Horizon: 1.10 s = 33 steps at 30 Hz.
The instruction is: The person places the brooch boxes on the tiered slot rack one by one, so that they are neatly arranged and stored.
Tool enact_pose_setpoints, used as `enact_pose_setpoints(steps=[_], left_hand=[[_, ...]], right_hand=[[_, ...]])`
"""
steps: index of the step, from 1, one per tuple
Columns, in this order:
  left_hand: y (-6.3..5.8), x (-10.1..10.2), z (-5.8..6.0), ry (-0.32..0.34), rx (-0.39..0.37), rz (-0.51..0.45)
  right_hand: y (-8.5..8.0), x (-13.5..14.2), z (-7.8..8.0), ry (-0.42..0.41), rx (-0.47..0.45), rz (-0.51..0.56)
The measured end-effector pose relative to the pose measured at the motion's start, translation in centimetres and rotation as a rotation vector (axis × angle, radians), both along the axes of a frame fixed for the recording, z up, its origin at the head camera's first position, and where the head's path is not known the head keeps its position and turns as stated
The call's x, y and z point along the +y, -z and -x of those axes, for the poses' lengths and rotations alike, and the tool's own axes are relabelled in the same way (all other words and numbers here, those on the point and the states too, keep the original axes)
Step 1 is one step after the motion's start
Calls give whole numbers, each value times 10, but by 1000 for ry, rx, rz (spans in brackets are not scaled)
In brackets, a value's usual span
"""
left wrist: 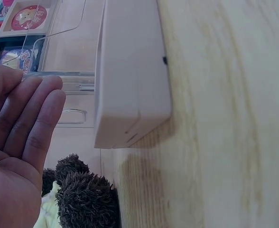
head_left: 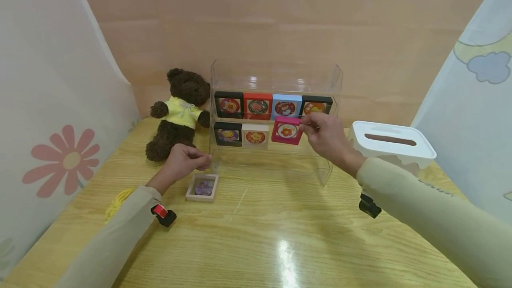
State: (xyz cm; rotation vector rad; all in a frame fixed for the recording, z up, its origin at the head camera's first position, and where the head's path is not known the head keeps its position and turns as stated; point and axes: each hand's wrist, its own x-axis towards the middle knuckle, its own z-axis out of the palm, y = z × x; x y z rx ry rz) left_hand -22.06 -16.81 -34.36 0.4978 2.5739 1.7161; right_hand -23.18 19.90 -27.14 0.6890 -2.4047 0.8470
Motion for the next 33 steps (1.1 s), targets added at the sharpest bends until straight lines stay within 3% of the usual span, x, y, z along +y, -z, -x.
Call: enact_pose_setpoints(steps=[4, 12, 17, 21, 25, 28, 33], left_hand=[[11, -3, 9, -3, -5, -4], [-13, 6, -8, 3, 3, 5], [-17, 8, -11, 5, -3, 8], [-12, 6, -7, 15, -12, 3], [2, 0, 4, 16, -26, -13], [11, -4, 10, 8, -38, -15], [13, -5, 11, 3, -33, -7]], right_hand=[[5, -1, 3, -5, 26, 4], [11, -2, 6, 14, -23, 5], [15, -2, 6, 9, -41, -4], [19, -1, 7, 1, -5, -20], [22, 0, 9, -18, 31, -17], [23, -1, 10, -26, 29, -14], [24, -1, 9, -23, -3, -12]])
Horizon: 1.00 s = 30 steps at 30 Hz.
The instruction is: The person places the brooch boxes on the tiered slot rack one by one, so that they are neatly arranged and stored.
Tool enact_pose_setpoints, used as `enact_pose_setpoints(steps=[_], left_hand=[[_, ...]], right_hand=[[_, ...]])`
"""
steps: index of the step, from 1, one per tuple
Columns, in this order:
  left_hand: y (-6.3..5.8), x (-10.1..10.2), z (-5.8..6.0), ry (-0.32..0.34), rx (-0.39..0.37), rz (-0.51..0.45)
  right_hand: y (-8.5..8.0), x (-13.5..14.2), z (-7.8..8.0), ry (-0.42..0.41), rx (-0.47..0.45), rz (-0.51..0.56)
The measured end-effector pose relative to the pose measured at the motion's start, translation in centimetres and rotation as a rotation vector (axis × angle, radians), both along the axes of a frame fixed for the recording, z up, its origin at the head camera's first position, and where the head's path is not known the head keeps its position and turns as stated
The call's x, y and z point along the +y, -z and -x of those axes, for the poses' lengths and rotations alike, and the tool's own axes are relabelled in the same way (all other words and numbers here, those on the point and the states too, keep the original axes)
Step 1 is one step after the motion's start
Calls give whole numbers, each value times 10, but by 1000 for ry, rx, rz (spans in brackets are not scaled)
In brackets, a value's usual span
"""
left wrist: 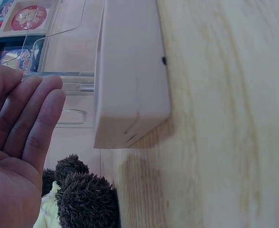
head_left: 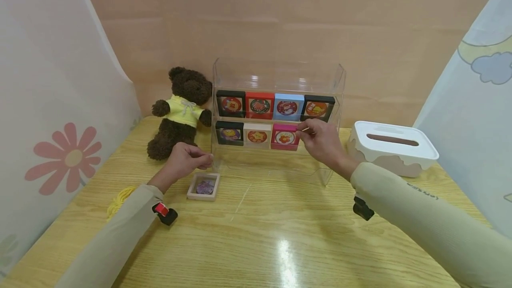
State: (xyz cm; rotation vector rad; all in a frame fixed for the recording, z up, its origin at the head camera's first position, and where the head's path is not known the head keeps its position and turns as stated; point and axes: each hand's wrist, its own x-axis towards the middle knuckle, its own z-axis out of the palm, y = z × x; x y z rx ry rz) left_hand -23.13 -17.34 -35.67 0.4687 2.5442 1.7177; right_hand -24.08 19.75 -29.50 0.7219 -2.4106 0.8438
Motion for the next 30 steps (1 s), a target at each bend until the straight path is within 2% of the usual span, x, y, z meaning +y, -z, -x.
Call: enact_pose_setpoints(steps=[16, 19, 24, 30], left_hand=[[4, -1, 1, -9, -8, -16], [5, -1, 1, -8, 1, -9], [3, -1, 0, -2, 3, -18], [2, 0, -1, -6, 5, -7]], right_hand=[[-6, 0, -4, -23, -110, 11], [-8, 0, -6, 9, -65, 4], [-11, -1, -11, 51, 84, 5], [-6, -15, -29, -62, 146, 38]])
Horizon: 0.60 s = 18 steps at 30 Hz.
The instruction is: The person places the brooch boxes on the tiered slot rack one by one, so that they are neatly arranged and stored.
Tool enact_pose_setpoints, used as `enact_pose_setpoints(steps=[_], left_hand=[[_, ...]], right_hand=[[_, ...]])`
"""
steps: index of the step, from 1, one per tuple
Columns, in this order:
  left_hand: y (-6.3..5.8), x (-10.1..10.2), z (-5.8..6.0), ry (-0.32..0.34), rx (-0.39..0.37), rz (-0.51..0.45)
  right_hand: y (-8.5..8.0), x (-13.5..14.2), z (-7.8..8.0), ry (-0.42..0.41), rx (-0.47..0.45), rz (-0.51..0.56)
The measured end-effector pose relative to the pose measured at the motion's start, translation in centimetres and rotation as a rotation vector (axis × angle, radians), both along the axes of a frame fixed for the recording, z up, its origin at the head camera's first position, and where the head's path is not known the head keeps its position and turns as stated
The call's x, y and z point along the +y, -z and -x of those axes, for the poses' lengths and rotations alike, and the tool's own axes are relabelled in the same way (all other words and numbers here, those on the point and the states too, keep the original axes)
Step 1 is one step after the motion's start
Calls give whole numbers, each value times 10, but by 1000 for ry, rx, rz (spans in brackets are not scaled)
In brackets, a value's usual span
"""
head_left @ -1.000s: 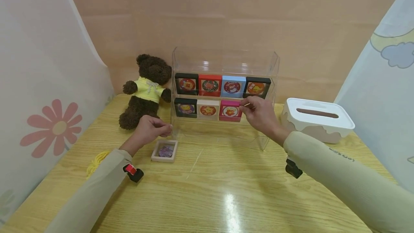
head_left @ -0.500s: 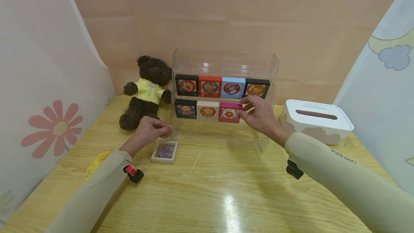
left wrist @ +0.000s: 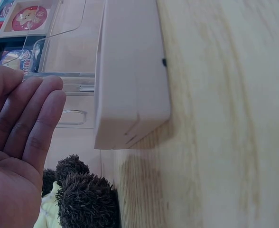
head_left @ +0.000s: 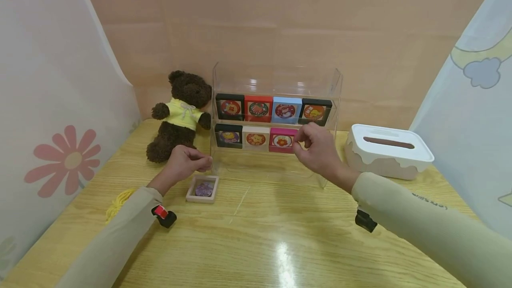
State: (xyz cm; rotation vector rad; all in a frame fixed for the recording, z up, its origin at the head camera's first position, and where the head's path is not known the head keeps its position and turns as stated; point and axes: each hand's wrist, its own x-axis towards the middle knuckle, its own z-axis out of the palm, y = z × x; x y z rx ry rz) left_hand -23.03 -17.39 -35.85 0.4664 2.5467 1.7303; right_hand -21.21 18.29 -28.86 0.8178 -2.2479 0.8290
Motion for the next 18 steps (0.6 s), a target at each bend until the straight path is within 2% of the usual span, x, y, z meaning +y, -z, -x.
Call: enact_pose_setpoints(steps=[4, 10, 18], left_hand=[[1, -1, 0, 2, 13, 11], [3, -2, 0, -4, 16, 23], [3, 0, 1, 0, 40, 2]], right_hand=[[13, -18, -16, -78, -24, 3], [35, -44, -42, -211, -134, 12], [67, -72, -66, -332, -250, 130]])
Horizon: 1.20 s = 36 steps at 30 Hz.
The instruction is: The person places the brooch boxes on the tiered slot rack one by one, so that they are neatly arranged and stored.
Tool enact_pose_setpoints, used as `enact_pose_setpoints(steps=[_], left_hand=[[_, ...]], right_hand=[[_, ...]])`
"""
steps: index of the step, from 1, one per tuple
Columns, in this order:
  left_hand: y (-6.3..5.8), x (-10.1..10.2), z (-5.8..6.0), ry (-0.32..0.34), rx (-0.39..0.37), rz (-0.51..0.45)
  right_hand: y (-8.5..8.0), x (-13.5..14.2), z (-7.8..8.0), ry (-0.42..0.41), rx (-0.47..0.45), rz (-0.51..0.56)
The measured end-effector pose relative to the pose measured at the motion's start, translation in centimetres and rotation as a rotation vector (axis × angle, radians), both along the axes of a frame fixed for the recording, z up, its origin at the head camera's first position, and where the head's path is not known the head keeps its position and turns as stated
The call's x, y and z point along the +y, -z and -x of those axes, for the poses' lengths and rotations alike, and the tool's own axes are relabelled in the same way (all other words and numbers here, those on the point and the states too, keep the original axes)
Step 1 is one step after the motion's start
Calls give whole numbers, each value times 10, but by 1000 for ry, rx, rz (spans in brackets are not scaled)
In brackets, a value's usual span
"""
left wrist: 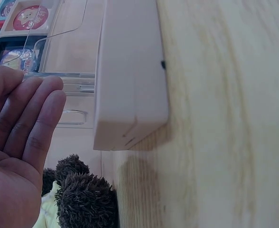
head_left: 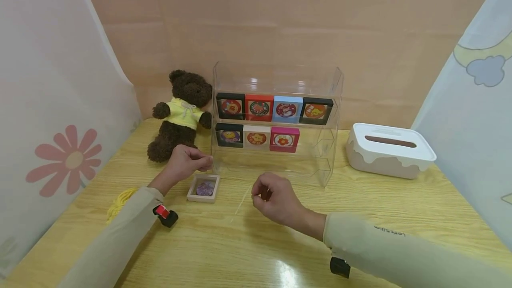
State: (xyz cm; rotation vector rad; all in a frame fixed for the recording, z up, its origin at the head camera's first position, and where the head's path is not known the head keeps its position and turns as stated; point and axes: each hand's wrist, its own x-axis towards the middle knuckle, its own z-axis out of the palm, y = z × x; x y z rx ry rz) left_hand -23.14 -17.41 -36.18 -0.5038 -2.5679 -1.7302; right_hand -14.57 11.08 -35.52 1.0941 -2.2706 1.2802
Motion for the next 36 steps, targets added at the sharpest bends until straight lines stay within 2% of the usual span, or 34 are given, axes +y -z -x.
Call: enact_pose_setpoints(steps=[4, 9, 16, 20, 22, 29, 33, 36], left_hand=[[0, 0, 0, -8, -11, -4], [-3, 1, -2, -14, -31, -6], [-25, 9, -19, -11, -11, 18], [-30, 11, -22, -17, -4, 28], [-29, 11, -22, -11, 4, 27], [-5, 2, -2, -5, -25, -10], [0, 0, 2, -2, -4, -17], [2, -1, 3, -5, 2, -23]], right_hand=[[15, -10, -4, -18, -70, 45], [26, -20, -4, 11, -195, 44], [30, -37, -1, -20, -362, 1], [32, -45, 2, -32, -437, -18], [34, -49, 3, -28, -472, -30], [35, -61, 14, 18, -571, -5], [34, -66, 19, 40, -611, -27], [33, -70, 22, 47, -609, -78]])
